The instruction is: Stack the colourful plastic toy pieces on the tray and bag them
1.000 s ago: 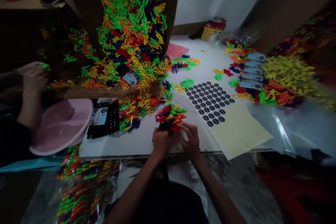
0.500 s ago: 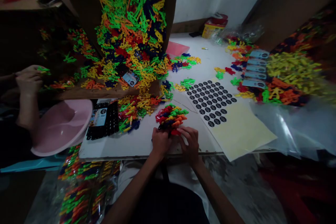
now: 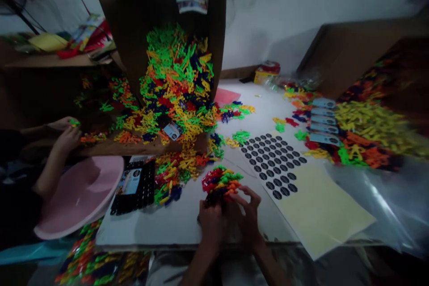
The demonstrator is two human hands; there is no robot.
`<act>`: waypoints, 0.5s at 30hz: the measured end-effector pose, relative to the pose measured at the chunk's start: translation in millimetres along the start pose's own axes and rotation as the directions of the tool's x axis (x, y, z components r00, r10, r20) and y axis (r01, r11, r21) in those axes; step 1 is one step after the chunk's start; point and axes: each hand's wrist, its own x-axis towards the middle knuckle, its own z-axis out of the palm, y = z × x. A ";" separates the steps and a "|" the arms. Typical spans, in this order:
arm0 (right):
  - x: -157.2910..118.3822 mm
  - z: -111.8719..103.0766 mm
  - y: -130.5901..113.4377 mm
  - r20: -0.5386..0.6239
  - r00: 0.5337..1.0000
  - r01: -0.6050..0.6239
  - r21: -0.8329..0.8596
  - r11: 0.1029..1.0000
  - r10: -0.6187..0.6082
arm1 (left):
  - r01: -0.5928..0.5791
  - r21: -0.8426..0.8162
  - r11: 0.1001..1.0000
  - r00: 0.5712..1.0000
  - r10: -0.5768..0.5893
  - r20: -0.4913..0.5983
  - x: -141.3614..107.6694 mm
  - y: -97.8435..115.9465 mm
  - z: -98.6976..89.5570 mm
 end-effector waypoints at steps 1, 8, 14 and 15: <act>0.4 1.1 1.9 -0.008 1.000 0.014 -0.003 1.000 -0.014 | 0.006 -0.003 1.000 1.000 -0.006 -0.002 1.1 0.1 2.0; 9.1 15.7 2.5 -0.077 0.988 0.127 -0.065 0.990 -0.132 | 0.039 -0.173 0.984 0.999 -0.033 0.034 12.5 2.3 -10.3; 19.3 3.0 1.9 -0.115 0.985 0.117 -0.112 0.987 -0.130 | -0.106 -0.359 0.927 0.993 0.082 -0.082 -8.3 -24.3 -48.4; 28.4 -3.1 3.4 -0.129 0.986 0.095 -0.106 0.990 -0.109 | -0.115 -0.368 0.923 0.990 0.075 -0.121 -6.7 -33.6 -59.4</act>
